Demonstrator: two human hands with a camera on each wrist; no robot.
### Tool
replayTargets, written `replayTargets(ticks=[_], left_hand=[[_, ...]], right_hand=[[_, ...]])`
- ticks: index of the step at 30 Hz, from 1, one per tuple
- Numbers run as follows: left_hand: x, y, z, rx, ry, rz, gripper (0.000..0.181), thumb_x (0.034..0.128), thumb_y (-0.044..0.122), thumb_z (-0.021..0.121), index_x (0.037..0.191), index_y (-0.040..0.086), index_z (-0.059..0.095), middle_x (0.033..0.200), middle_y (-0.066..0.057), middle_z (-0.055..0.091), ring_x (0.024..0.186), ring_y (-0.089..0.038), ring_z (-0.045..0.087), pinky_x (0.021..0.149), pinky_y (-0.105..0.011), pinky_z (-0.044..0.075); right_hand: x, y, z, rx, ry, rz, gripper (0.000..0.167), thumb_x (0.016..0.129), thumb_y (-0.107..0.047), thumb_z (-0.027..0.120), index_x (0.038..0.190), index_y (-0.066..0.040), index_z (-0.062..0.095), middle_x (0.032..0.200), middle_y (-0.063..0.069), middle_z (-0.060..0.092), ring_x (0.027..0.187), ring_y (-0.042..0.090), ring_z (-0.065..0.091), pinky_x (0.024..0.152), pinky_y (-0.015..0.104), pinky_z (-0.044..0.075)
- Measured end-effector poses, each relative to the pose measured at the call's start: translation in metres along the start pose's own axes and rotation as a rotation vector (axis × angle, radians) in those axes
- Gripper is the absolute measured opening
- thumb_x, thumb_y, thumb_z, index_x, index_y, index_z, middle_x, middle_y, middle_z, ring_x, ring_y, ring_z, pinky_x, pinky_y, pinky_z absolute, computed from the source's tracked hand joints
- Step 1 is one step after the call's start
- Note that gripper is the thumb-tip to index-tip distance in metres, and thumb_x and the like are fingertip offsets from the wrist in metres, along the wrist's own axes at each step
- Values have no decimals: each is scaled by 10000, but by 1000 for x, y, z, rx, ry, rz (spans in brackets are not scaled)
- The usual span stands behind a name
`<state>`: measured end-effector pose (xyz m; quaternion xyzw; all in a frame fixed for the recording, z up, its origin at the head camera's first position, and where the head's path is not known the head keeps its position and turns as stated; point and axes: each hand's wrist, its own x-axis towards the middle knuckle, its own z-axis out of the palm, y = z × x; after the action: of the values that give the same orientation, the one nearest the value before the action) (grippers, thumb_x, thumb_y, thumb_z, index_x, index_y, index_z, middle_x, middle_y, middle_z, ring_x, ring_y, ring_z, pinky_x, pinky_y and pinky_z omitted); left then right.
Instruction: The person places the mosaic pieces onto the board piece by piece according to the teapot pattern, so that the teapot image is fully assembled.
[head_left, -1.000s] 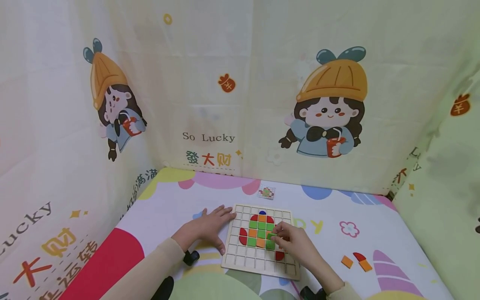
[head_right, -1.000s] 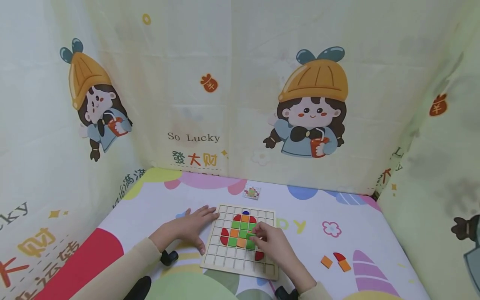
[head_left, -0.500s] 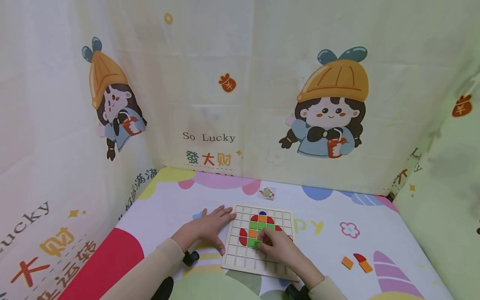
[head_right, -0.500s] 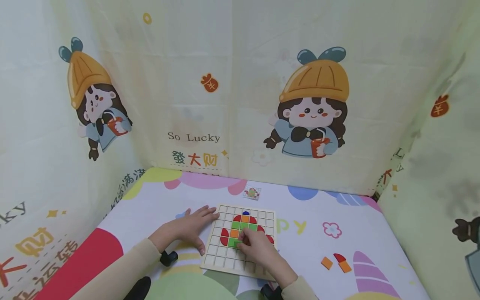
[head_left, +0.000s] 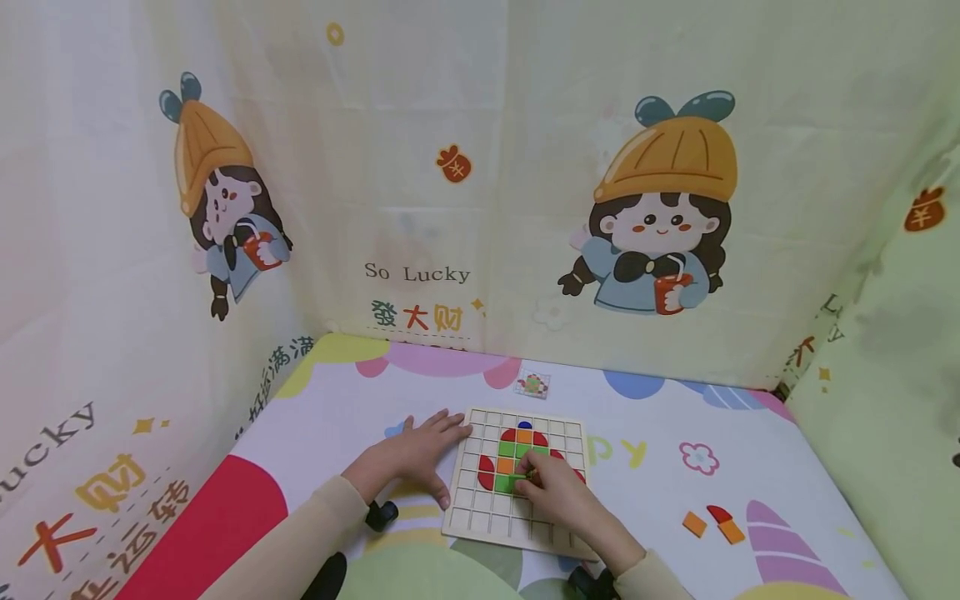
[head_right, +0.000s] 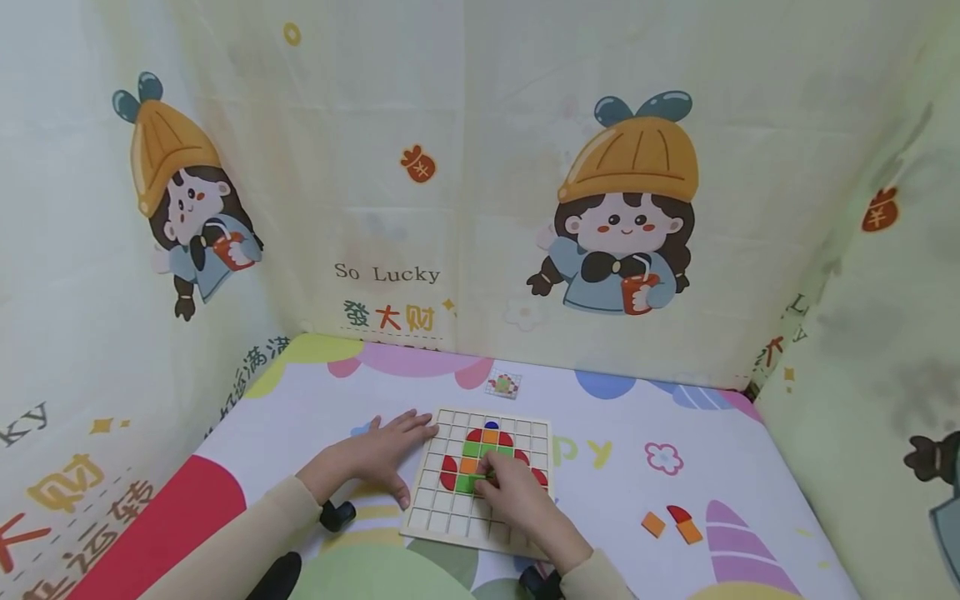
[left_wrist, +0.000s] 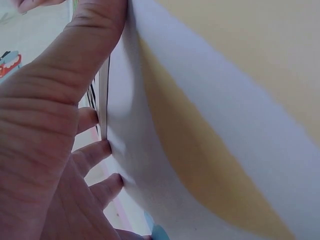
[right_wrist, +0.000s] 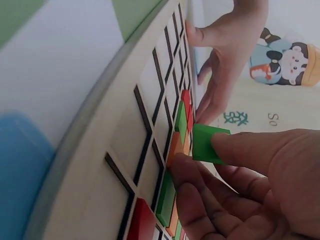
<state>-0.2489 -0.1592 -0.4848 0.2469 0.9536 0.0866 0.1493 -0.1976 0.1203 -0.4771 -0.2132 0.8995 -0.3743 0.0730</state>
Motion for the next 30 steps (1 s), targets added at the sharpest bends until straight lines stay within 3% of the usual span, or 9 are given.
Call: replayTargets(ticks=[3, 8, 16, 23, 30], left_hand=[[0, 0, 0, -3, 2, -2, 1266, 589, 721, 866, 1636, 271, 313, 1731, -23, 219, 1607, -358, 122, 1132, -824, 160], [0, 0, 0, 0, 4, -1, 1268, 587, 725, 863, 1635, 270, 315, 1731, -22, 220, 1607, -356, 121, 1132, -823, 160], [1, -2, 2, -2, 3, -1, 1276, 582, 734, 857, 1637, 272, 309, 1732, -21, 216, 1608, -357, 116, 1130, -827, 154], [1, -2, 2, -7, 8, -3, 1273, 580, 737, 856, 1636, 280, 312, 1732, -16, 218, 1608, -354, 124, 1134, -823, 155], [0, -1, 1, -12, 3, -7, 1268, 581, 725, 865, 1634, 278, 316, 1732, -16, 219, 1609, -352, 119, 1135, -823, 151]], right_hand=[[-1, -1, 0, 4, 17, -4, 134, 928, -146, 777, 925, -146, 643, 806, -60, 674, 690, 49, 568, 613, 227, 463], [-5, -1, 0, -40, 73, 9, 149, 878, -144, 816, 872, -164, 669, 787, -80, 642, 696, 59, 536, 623, 226, 450], [-14, 1, 3, -16, 33, 67, 183, 854, -152, 852, 876, -157, 670, 741, -99, 629, 689, 71, 542, 609, 209, 457], [-17, -1, 5, -68, 20, 50, 185, 875, -146, 833, 812, -199, 667, 707, -113, 595, 661, 73, 502, 596, 207, 424], [-16, -2, 9, -153, 37, 82, 187, 852, -159, 857, 753, -214, 709, 705, -104, 560, 681, 78, 478, 606, 208, 417]])
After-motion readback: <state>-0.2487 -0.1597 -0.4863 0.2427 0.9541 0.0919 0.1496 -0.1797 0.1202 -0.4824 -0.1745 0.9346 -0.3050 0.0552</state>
